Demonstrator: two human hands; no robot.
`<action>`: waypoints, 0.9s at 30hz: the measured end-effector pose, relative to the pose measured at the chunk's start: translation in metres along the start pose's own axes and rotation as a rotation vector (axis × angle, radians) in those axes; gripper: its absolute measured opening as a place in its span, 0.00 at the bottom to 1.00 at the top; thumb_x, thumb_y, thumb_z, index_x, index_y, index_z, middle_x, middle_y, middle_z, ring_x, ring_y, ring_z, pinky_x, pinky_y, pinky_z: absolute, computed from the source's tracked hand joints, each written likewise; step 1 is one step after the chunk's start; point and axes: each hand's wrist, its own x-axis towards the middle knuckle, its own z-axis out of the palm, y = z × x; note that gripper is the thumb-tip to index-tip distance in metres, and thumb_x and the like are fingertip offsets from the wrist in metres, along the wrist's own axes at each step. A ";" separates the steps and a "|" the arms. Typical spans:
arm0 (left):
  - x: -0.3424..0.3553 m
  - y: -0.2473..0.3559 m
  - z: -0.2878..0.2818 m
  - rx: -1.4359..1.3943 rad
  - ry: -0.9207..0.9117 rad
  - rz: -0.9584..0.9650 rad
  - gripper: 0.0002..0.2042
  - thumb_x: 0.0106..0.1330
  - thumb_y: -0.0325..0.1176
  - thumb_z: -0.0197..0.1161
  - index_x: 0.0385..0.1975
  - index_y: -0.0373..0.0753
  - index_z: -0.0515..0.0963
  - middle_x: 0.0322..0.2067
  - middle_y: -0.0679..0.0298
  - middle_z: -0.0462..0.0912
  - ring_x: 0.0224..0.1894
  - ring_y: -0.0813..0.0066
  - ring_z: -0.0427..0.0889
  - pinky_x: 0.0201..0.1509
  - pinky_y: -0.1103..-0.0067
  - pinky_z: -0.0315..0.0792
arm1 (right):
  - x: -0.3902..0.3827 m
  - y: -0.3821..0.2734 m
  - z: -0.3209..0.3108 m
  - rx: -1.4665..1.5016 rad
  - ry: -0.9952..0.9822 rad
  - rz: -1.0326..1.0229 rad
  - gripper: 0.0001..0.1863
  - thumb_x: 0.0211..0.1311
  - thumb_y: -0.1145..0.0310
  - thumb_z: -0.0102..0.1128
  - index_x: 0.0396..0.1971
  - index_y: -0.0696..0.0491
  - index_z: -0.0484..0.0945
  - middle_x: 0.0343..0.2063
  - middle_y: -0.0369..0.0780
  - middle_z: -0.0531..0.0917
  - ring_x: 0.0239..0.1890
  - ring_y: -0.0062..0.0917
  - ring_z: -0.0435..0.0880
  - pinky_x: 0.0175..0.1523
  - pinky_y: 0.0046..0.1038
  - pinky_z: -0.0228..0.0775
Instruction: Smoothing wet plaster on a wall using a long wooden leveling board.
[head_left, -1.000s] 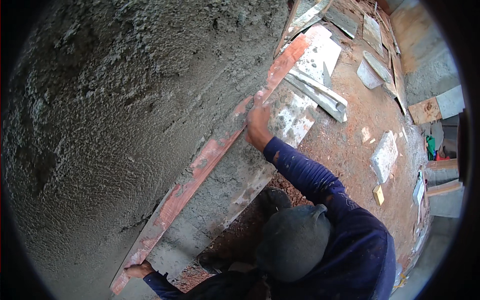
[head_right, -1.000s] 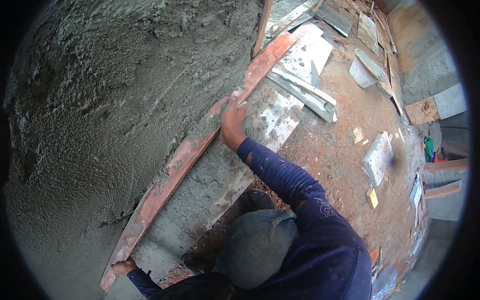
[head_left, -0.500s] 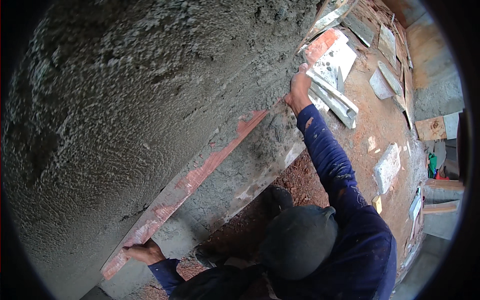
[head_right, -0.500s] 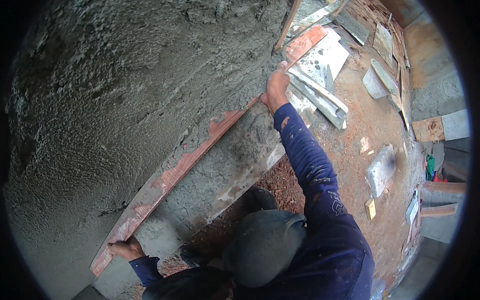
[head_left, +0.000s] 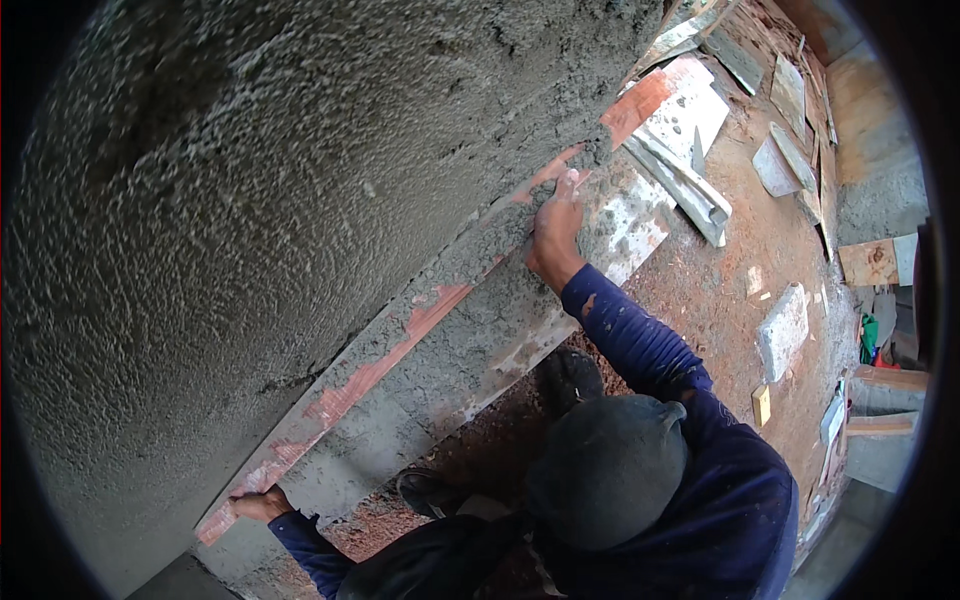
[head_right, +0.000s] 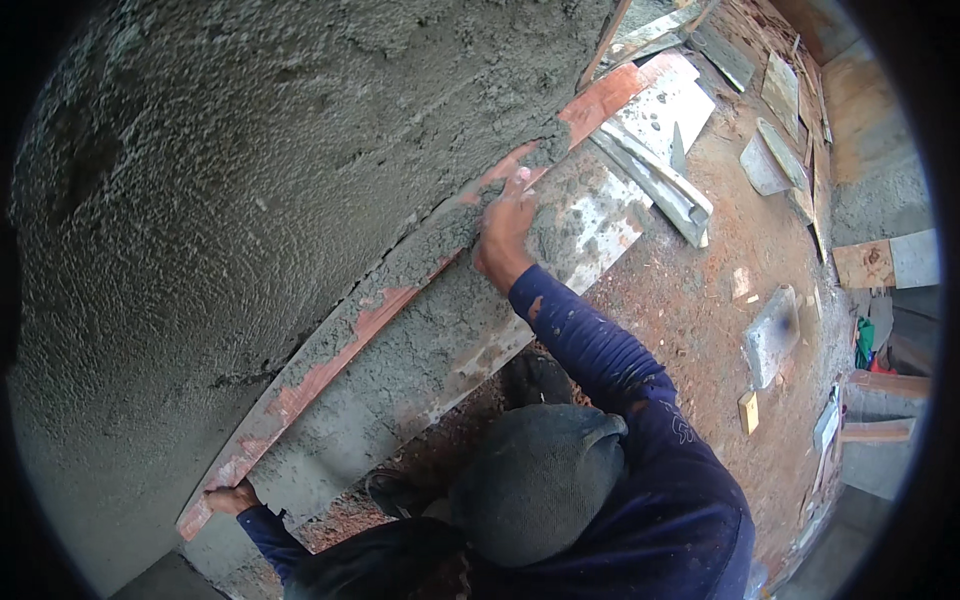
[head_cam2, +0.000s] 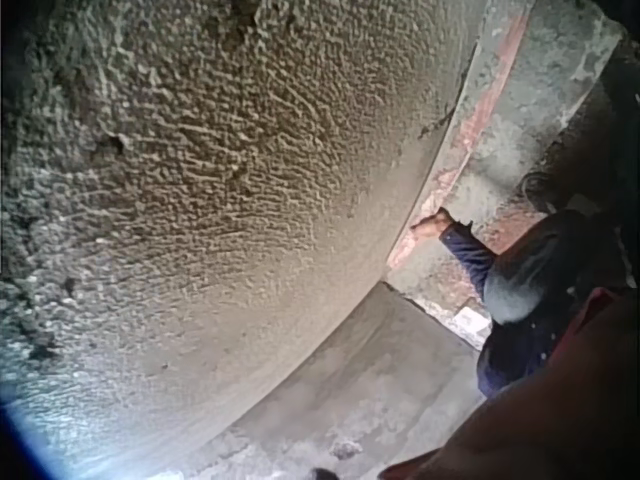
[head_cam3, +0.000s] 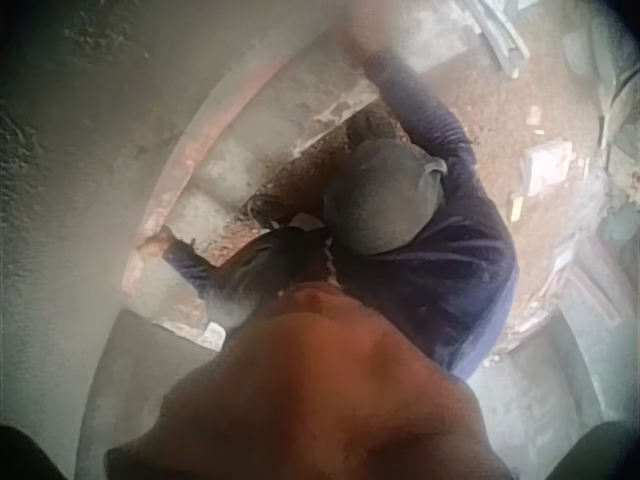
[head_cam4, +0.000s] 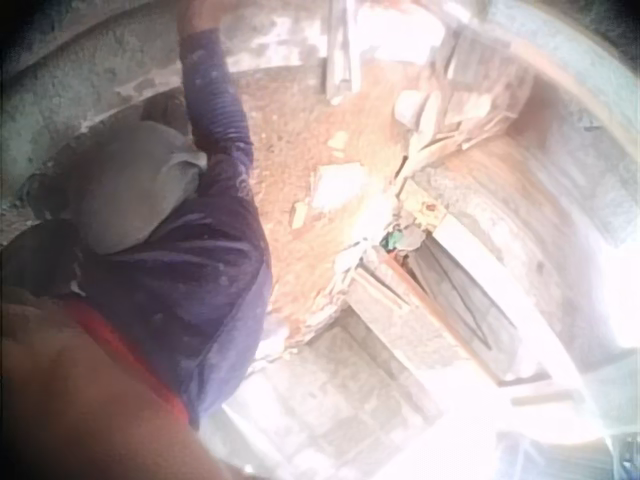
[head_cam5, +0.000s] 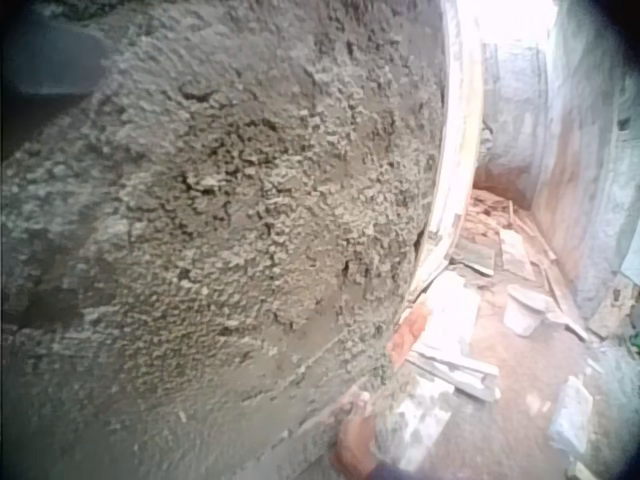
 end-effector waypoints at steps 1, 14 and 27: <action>0.020 -0.005 -0.013 -0.014 -0.128 -0.016 0.25 0.62 0.46 0.39 0.53 0.33 0.59 0.53 0.56 0.63 0.54 0.61 0.64 0.58 0.68 0.60 | -0.002 0.001 0.001 -0.031 0.005 -0.012 0.25 0.63 0.50 0.35 0.42 0.60 0.63 0.33 0.44 0.71 0.32 0.29 0.72 0.36 0.32 0.67; -0.104 -0.011 0.057 -0.116 -0.325 -0.183 0.25 0.63 0.47 0.36 0.55 0.38 0.56 0.53 0.58 0.61 0.55 0.60 0.62 0.57 0.63 0.60 | 0.158 -0.093 -0.028 0.016 0.064 -0.107 0.25 0.60 0.53 0.40 0.47 0.60 0.63 0.40 0.46 0.72 0.37 0.36 0.75 0.38 0.38 0.70; -0.009 -0.005 -0.002 -0.056 -0.159 -0.110 0.25 0.63 0.46 0.35 0.55 0.37 0.55 0.53 0.56 0.61 0.54 0.54 0.63 0.54 0.54 0.61 | 0.034 -0.038 0.001 -0.127 0.094 -0.088 0.27 0.61 0.48 0.38 0.35 0.61 0.68 0.26 0.41 0.72 0.26 0.25 0.71 0.31 0.29 0.66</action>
